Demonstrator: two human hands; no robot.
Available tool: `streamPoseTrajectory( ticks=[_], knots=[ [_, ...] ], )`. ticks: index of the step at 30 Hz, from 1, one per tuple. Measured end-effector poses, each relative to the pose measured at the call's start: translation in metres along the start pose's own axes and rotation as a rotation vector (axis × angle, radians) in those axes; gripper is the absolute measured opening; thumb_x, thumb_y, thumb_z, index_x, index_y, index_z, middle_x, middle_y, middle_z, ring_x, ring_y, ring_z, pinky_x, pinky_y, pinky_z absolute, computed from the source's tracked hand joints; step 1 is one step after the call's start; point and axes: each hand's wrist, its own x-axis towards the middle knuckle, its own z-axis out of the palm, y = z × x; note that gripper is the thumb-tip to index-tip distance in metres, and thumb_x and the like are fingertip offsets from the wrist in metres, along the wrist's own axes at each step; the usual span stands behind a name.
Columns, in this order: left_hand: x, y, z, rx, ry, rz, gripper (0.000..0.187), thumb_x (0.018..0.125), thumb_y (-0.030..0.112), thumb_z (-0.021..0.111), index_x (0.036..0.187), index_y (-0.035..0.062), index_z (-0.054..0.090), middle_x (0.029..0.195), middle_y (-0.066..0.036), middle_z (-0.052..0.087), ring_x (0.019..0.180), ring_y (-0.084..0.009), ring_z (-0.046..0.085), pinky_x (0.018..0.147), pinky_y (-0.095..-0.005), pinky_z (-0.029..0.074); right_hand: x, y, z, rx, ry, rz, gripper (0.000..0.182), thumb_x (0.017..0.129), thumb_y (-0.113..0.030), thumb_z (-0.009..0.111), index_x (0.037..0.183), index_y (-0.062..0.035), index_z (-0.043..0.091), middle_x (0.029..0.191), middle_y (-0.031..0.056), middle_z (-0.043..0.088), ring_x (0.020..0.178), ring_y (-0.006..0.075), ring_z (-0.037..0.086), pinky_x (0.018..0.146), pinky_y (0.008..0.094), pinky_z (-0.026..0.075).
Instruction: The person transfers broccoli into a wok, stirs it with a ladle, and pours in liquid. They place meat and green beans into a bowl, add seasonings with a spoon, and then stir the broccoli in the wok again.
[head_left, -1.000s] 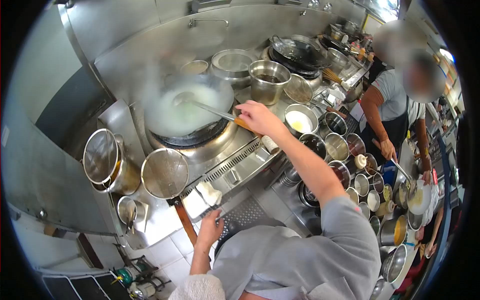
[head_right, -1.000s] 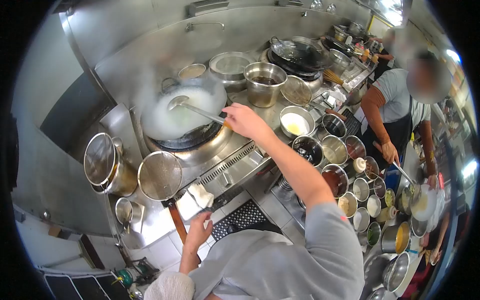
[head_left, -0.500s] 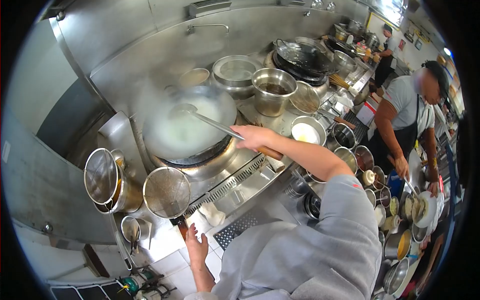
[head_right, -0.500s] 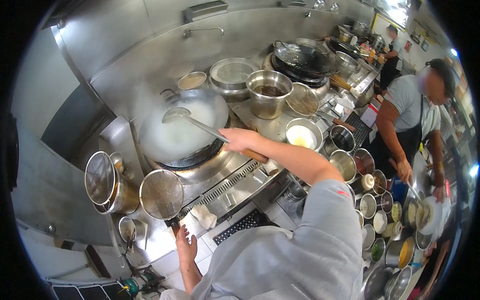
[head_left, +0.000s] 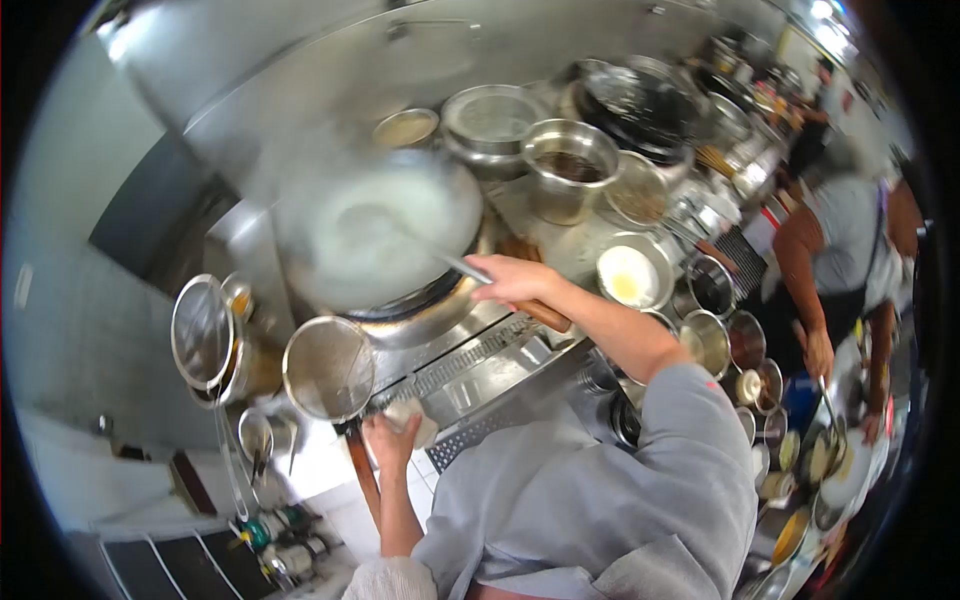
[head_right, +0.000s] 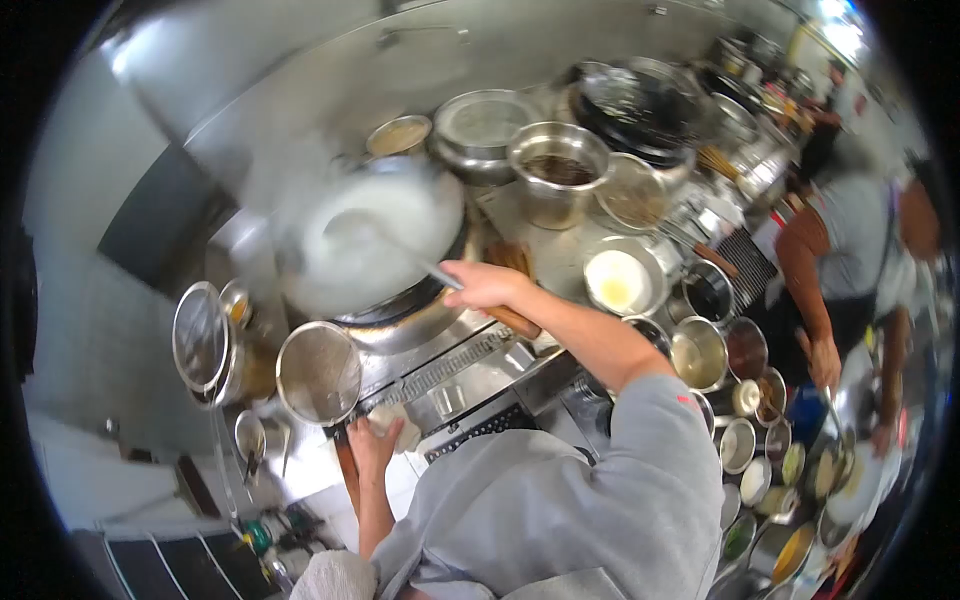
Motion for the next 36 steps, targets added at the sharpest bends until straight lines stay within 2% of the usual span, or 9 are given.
streamPoseTrajectory(
  ticks=[4,7,9,16,21,23,27,33,36],
  knots=[
    [0.001,-0.009,0.016,-0.068,-0.078,-0.113,0.055,0.067,0.037,0.078,0.095,-0.0066,0.059,0.095,-0.028,0.06,0.088,-0.0414,0.059,0.078,-0.0445,0.048,-0.006,-0.003,0.017,0.533,0.192,0.038,0.06,0.088,-0.009,0.061,0.141,-0.0068,0.033,0.07,-0.0023,0.044,0.05,0.0057,0.041,0.038,0.022,0.038],
    [0.001,-0.008,0.013,-0.216,-0.11,-0.118,0.044,0.071,0.031,0.074,0.092,-0.0057,0.062,0.084,-0.021,0.065,0.077,-0.0358,0.064,0.072,-0.0435,0.05,0.006,-0.002,0.022,0.539,0.339,0.005,0.053,0.087,-0.007,0.061,0.135,-0.004,0.038,0.072,-0.0002,0.049,0.049,0.0069,0.043,0.038,0.0245,0.04],
    [-0.006,0.003,-0.006,-0.518,-0.114,-0.254,0.033,0.075,0.024,0.074,0.093,-0.0018,0.065,0.084,-0.013,0.069,0.078,-0.0282,0.067,0.07,-0.0357,0.052,0.016,-0.008,0.02,0.534,0.357,-0.021,0.047,0.087,-0.007,0.06,0.129,-0.0021,0.042,0.073,0.0007,0.05,0.049,0.0076,0.044,0.037,0.0257,0.041],
    [-0.043,-0.008,-0.032,-2.091,-0.291,-0.588,0.06,0.079,0.03,0.064,0.132,0.0094,0.045,0.126,-0.014,0.054,0.115,-0.028,0.054,0.1,-0.0468,0.043,0.06,-0.006,0.017,0.572,0.168,0.096,0.021,0.088,-0.01,0.058,0.105,0.0,0.049,0.062,-0.0031,0.042,0.045,0.0046,0.041,0.038,0.0192,0.033],
    [-0.055,0.009,-0.033,-2.589,-0.511,-0.543,0.061,0.078,0.039,0.062,0.131,0.0118,0.048,0.125,-0.025,0.05,0.11,-0.0365,0.053,0.086,-0.0468,0.05,0.034,-0.038,0.01,0.763,-0.047,0.085,0.018,0.089,-0.009,0.057,0.103,-0.001,0.049,0.061,-0.0058,0.04,0.044,0.0023,0.038,0.038,0.0184,0.03],
    [-0.059,-0.001,-0.023,-2.78,-0.646,-0.517,0.057,0.08,0.041,0.06,0.128,0.0108,0.05,0.117,-0.027,0.05,0.094,-0.0316,0.056,0.073,-0.0391,0.053,0.011,-0.036,0.012,0.501,-0.047,0.144,0.043,0.086,-0.006,0.058,0.126,-0.0014,0.043,0.061,-0.0055,0.04,0.043,0.0037,0.039,0.037,0.0188,0.031],
    [-0.065,-0.011,-0.026,-2.852,-0.62,-0.432,0.068,0.083,0.04,0.058,0.136,0.0062,0.034,0.092,-0.011,0.042,0.075,-0.019,0.048,0.067,-0.0347,0.051,-0.056,-0.071,0.033,-0.056,0.056,0.135,0.073,0.083,-0.004,0.06,0.147,-0.0101,0.024,0.06,-0.0022,0.041,0.044,0.0068,0.043,0.037,0.0211,0.037],
    [-0.046,-0.014,-0.054,-2.769,-0.92,-0.357,0.079,0.082,0.036,0.06,0.142,0.0053,0.02,0.097,-0.013,0.037,0.075,-0.0211,0.048,0.065,-0.0345,0.053,-0.08,-0.082,0.005,0.477,-0.152,0.247,0.067,0.084,-0.002,0.057,0.144,-0.0048,0.027,0.065,-0.0016,0.044,0.041,0.0052,0.041,0.032,0.02,0.035],
    [-0.039,-0.015,-0.055,-2.739,-0.964,-0.492,0.07,0.08,0.036,0.062,0.131,-0.0006,0.032,0.098,-0.014,0.037,0.084,-0.0233,0.046,0.068,-0.036,0.055,-0.052,-0.08,0.019,0.272,-0.074,0.279,0.063,0.086,-0.004,0.057,0.142,-0.0042,0.03,0.062,-0.0039,0.042,0.042,0.0041,0.041,0.033,0.0194,0.035]
  ],
)
